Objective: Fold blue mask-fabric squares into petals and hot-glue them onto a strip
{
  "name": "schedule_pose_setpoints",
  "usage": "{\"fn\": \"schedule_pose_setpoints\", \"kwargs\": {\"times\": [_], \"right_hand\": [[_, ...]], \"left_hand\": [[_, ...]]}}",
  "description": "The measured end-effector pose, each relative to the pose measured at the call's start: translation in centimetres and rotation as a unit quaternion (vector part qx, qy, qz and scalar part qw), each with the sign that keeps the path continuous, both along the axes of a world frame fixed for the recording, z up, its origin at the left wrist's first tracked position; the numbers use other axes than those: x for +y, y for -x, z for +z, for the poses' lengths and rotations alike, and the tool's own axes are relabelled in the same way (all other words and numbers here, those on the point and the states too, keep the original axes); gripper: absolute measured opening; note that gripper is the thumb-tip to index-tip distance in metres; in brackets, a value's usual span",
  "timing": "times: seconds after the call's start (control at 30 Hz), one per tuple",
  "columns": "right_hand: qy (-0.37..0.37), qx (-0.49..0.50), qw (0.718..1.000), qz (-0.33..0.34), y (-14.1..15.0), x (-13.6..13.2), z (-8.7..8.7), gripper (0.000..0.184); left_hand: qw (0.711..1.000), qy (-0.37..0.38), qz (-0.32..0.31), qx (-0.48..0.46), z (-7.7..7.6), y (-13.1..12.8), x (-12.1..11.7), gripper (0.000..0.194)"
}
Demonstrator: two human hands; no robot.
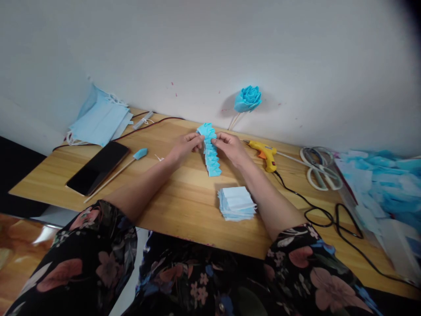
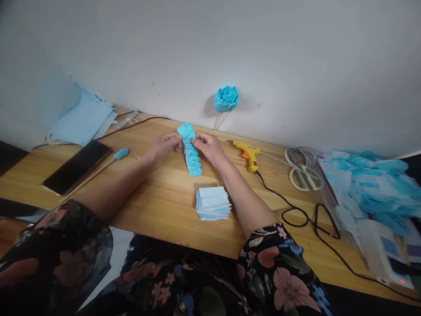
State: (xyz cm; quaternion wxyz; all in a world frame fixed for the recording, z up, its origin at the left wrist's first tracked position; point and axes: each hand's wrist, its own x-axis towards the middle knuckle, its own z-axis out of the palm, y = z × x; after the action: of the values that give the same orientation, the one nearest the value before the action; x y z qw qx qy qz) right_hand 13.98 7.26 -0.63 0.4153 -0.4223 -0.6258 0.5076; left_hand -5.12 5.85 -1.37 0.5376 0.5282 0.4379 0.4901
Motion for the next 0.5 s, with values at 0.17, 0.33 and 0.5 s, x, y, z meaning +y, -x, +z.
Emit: {"fn": "schedule_pose_setpoints", "kwargs": {"times": [0.17,0.33,0.5], "right_hand": [[0.009,-0.002,1.0,0.0,0.04,-0.23,0.25,0.028],[-0.012,-0.04,0.999,-0.028,0.4,-0.48,0.29,0.025],[0.007,-0.014,0.999,-0.04,0.4,-0.23,0.02,0.025]], "left_hand": [[0.998,-0.009,0.014,0.062,0.36,0.02,-0.26,0.025],[0.997,-0.009,0.014,0.071,0.35,-0.24,-0.28,0.023],[0.998,0.0,0.006,0.061,0.55,-0.27,-0.32,0.021]]}}
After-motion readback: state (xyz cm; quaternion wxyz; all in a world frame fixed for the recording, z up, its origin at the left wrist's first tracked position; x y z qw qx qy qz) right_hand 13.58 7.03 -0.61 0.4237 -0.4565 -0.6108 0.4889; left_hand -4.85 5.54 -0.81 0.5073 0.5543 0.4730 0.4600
